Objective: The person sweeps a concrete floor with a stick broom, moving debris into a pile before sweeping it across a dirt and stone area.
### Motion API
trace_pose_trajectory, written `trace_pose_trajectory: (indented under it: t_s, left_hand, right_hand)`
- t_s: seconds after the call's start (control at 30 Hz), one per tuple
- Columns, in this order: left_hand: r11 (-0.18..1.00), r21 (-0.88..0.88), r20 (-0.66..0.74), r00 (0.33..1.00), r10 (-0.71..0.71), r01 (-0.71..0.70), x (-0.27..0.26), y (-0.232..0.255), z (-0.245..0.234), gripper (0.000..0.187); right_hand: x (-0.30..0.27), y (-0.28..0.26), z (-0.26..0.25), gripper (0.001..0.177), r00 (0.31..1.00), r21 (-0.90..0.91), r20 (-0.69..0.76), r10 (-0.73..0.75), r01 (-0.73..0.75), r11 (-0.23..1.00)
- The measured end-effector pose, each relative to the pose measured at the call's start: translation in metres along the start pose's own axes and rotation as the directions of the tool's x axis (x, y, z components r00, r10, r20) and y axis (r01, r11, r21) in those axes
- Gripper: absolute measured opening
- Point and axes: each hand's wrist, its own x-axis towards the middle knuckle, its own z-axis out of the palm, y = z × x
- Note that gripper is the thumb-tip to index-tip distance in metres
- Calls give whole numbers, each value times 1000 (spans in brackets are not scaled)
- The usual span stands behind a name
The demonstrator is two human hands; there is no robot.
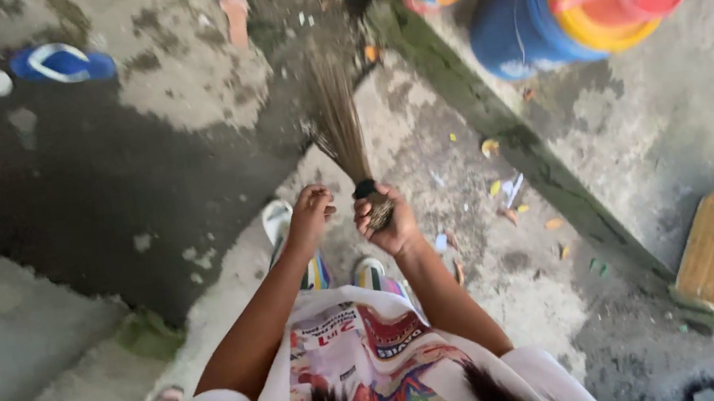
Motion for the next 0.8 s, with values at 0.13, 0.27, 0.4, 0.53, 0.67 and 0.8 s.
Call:
trace_pose_trajectory:
  t_s: [0.13, 0.27, 0.4, 0.53, 0.67, 0.8]
  left_hand:
    - [997, 61, 6, 999, 47, -48, 19, 82, -26, 26]
    - [995, 95, -48, 999, -19, 24, 23, 139, -33, 30]
    - [999, -42, -7, 1000, 0, -1, 35, 143, -34, 31]
    - [996, -52, 29, 997, -75, 76, 46, 178, -31, 27]
    - [992, -73, -2, 995, -100, 99, 64, 231, -29, 26]
    - [959, -282, -13, 1000, 18, -21, 90, 264, -39, 23]
  right_hand:
    - [30, 20, 59, 34, 999, -184, -40, -34, 27, 983]
    - [51, 27, 98, 31, 990, -305, -106, -91, 54, 951]
    - [77, 18, 130, 31, 988, -336, -141, -65, 14, 942]
    - [108, 6, 165, 29, 987, -431, -136, -80, 14, 902]
    - [146, -18, 193, 27, 999, -449, 17, 36, -25, 893]
    - [176, -32, 241, 23, 994, -512, 53, 99, -59, 857]
